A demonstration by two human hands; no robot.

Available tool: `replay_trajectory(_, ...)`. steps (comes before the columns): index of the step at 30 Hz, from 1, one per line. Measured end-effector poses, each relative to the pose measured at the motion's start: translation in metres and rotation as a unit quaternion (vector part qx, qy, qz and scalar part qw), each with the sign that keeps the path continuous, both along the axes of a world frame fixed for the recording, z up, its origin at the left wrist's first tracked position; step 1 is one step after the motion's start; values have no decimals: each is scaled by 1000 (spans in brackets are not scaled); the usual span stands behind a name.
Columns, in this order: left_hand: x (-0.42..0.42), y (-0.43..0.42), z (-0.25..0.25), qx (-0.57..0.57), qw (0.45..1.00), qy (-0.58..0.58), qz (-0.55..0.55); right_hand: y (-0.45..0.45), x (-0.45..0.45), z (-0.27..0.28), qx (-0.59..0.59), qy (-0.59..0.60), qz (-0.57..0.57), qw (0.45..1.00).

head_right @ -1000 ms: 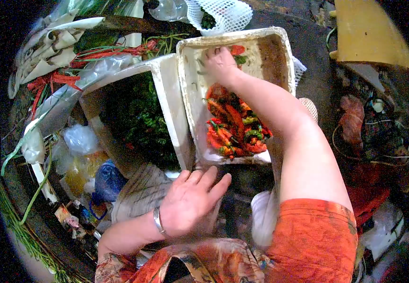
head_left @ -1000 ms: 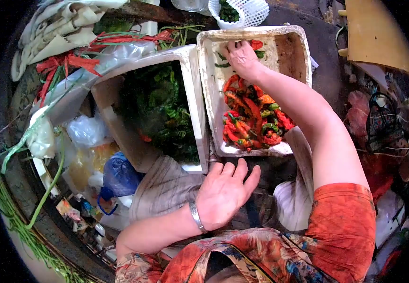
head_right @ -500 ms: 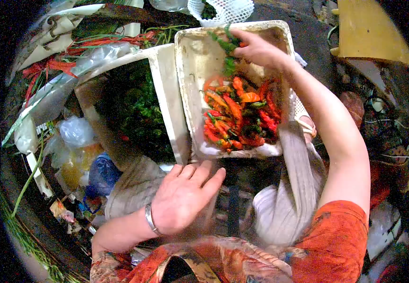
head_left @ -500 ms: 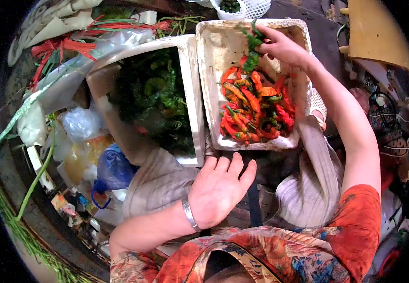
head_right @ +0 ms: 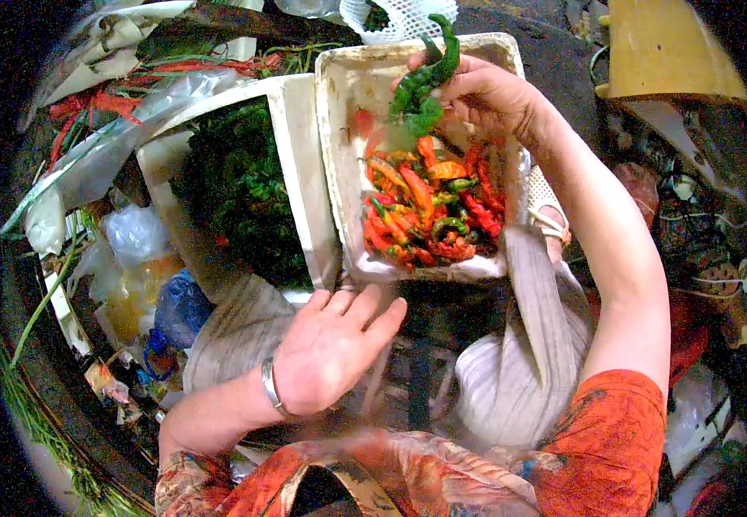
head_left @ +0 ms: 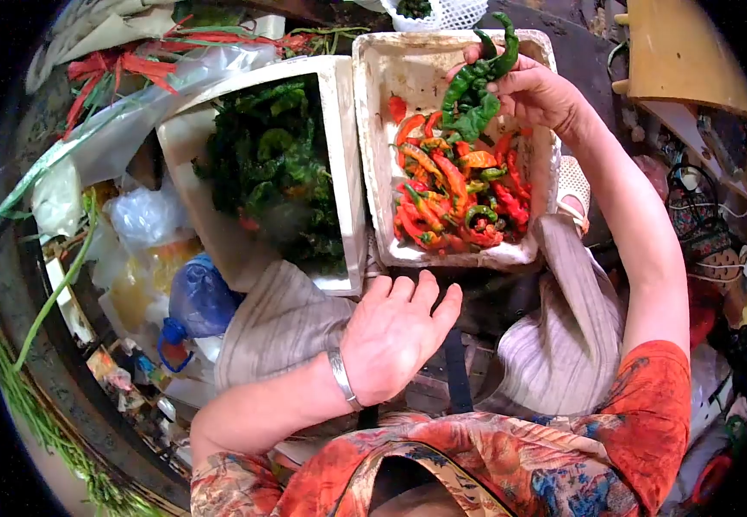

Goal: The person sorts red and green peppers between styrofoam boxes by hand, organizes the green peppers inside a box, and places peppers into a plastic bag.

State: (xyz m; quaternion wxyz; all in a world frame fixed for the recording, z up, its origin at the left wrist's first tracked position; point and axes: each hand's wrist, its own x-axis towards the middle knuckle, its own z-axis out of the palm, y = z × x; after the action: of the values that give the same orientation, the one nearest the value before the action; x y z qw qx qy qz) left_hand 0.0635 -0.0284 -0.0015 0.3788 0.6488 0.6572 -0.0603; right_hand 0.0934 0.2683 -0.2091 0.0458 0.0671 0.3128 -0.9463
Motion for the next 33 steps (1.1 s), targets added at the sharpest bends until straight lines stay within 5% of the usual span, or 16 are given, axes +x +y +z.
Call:
replay_trajectory(5,2,-1,-1,-2,1000,20,-12,-1,5,9,-65,-36,-2,997)
replay_trajectory(8,3,-4,-1,6,1000,25,-11,1,1,-9,54,-123,14,991)
replay_trajectory(11,2,-3,0,13,1000,24,-9,-8,-1,-2,-27,-99,-29,994)
replay_trajectory(15,3,-5,-2,19,999,27,-7,-38,-20,64,15,-129,-95,987)
replay_trajectory(16,3,-5,-2,19,999,26,-4,-29,-27,62,47,-46,1,998)
replay_trajectory(19,5,-5,-2,23,999,23,-3,-69,-51,106,121,-21,26,992)
replay_trajectory(21,5,-5,-3,24,1000,19,-6,-102,-86,94,363,217,-93,901)
replay_trajectory(23,5,-4,-4,27,1000,9,-6,-131,-109,96,447,255,-44,856)
replay_trajectory(24,5,-4,-5,32,999,0,-5,-136,-103,129,329,40,145,932)
replay_trajectory(30,-2,-6,5,-5,1000,4,10,-67,-71,67,431,-26,-23,902)
replay_trajectory(33,-1,-7,4,-20,1000,-2,-1,-48,-26,2,529,-149,10,836)
